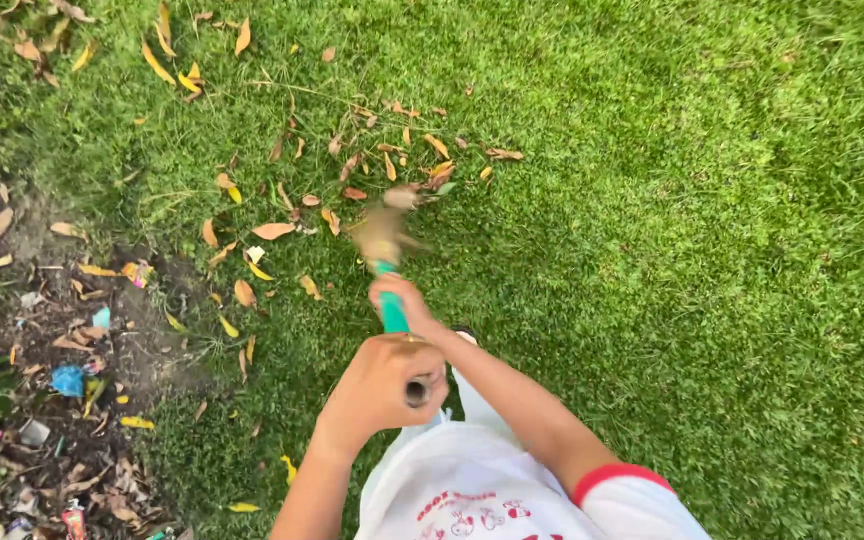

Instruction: Sweeping dry leaves and debris from a grassy lawn into a pile using a broom

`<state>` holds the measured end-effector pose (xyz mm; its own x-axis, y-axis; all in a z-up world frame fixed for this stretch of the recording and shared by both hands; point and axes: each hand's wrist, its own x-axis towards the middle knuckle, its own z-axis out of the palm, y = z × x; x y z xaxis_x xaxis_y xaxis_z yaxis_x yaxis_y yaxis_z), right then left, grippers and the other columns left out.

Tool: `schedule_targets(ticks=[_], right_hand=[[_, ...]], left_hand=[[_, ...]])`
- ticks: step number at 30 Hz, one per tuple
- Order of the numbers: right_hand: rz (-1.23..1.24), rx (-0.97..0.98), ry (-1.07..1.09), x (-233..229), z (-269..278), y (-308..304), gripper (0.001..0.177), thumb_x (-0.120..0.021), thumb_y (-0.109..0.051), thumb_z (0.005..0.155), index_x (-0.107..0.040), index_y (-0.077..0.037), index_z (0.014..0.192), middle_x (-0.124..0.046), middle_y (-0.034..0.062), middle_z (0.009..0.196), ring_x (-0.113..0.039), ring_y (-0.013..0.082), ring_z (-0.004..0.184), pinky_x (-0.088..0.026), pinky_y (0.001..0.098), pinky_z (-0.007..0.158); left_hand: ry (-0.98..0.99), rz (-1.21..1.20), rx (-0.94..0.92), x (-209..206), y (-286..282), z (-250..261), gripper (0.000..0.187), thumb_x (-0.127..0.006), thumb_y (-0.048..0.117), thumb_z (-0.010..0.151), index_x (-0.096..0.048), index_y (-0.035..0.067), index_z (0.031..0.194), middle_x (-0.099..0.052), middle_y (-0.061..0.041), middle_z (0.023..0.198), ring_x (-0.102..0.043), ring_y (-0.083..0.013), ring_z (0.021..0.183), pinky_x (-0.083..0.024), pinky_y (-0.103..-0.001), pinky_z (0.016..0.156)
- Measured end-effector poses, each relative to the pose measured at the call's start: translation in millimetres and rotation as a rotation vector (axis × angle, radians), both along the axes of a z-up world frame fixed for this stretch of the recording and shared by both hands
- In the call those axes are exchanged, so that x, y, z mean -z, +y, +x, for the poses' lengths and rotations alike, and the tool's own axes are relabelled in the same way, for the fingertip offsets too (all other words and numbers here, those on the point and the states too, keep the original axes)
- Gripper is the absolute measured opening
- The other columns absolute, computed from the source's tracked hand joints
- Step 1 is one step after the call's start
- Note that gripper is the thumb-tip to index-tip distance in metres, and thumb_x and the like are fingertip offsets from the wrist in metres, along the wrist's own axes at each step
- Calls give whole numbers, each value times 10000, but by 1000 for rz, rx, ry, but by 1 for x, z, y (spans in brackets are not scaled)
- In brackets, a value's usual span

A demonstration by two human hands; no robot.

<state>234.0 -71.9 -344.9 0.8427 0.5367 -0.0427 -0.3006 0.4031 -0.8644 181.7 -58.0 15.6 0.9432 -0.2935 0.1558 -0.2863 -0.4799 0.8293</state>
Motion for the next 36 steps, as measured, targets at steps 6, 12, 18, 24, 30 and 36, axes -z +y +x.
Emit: schedule_targets(ticks=[6,12,18,24,30,36], right_hand=[[-249,-104,-528,-182,20,-1,332,-686,76,824,-536,-199,713,-568,-60,830,-569,118,880,-140,536,1255],[67,-110,38,-134,38,-74,185,-652,-21,953,-624,-109,792,-622,27,824,-531,120,691,-468,247,634],[-705,182,-690,-43,73,-170,151,-715,-119,718,-596,-204,755,-613,-21,770,-518,179,759,-327,318,797],[12,76,477,19,52,-55,145,-714,-62,727,-624,-142,647,-628,12,680,-543,112,599,-429,256,599],[30,-540,604,-101,39,48,194,-686,-115,830,-600,-58,666,-521,38,664,-482,132,335,-318,252,296],[-80,-267,-611,-171,62,39,303,-635,-159,1022,-579,-148,724,-624,8,847,-565,165,875,-422,312,862]], left_hand=[[-179,452,122,-52,-3,-3,145,-694,135,637,-561,148,691,-581,-35,607,-584,-276,579,-419,-402,543],[-317,-84,59,-62,1,12,298,-665,3,840,-456,141,678,-432,8,570,-390,-155,498,-362,-262,490],[-45,-414,78,58,-29,25,368,-620,-42,871,-401,147,644,-434,16,607,-450,-166,624,-448,-326,710],[-12,-110,-90,52,-21,14,304,-595,-18,759,-361,143,651,-396,13,578,-359,-206,540,-411,-331,644],[-77,495,-187,55,-11,4,174,-661,109,646,-486,109,642,-565,-87,565,-557,-351,532,-444,-426,562],[-328,211,-232,-49,24,21,251,-684,38,753,-463,121,669,-489,-20,618,-447,-230,530,-407,-324,557]])
